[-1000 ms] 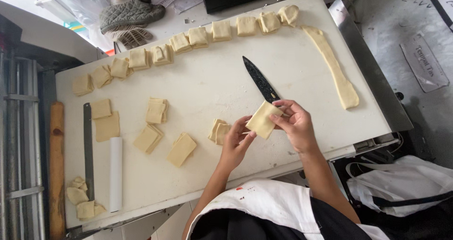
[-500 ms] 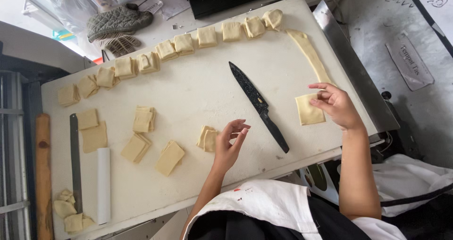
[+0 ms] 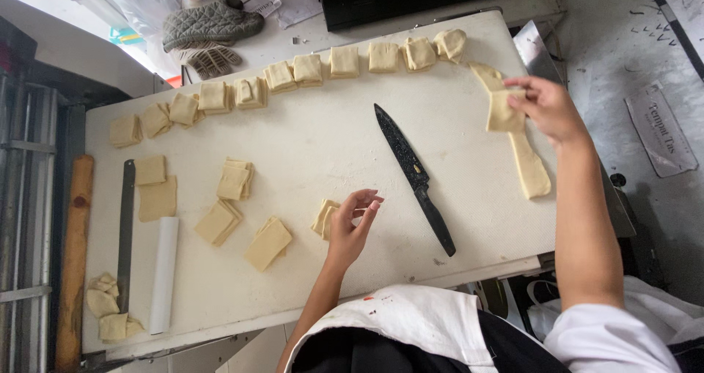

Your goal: The person sprinkles flour from a plastic bag onto a workspace, rolls a piece of dough with a small rolling pin, and uses a knife to cut the dough into strips and squares.

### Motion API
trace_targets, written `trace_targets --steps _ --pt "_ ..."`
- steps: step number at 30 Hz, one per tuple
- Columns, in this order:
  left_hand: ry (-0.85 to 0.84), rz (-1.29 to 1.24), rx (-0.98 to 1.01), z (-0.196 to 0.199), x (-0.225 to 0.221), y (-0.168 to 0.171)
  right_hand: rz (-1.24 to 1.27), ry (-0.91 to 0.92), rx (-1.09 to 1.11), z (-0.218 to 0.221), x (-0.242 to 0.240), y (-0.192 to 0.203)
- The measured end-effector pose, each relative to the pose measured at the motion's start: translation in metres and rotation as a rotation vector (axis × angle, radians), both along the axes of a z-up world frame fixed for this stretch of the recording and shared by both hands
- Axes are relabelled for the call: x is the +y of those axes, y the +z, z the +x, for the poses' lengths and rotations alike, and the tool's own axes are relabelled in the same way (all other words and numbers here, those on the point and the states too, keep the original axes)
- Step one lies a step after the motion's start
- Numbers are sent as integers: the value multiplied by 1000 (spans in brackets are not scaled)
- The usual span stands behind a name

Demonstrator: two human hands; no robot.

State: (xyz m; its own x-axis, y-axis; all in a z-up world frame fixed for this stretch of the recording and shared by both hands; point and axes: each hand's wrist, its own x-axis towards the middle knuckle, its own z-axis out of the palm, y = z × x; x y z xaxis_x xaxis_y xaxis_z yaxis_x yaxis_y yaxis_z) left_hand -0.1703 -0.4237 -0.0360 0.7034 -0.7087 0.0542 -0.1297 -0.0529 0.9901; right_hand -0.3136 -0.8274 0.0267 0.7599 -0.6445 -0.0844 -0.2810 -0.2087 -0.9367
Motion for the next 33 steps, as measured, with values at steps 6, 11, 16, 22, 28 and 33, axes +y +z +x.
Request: trace_targets --steps 6,11,16,22,28,33 --pt "31 21 -21 3 4 1 -411 102 308 77 -94 -33" --pt "80 40 7 8 7 -1 -510 156 509 104 -147 -76" --pt "89 25 -5 6 5 -8 -504 150 652 103 -138 -76" --pt "91 12 0 -5 7 -4 -223 260 310 83 -64 -17" --pt "-115 -180 -17 -18 -9 17 -55 957 159 68 52 45" --pt "-223 -233 266 -36 -28 10 -221 1101 88 59 144 60"
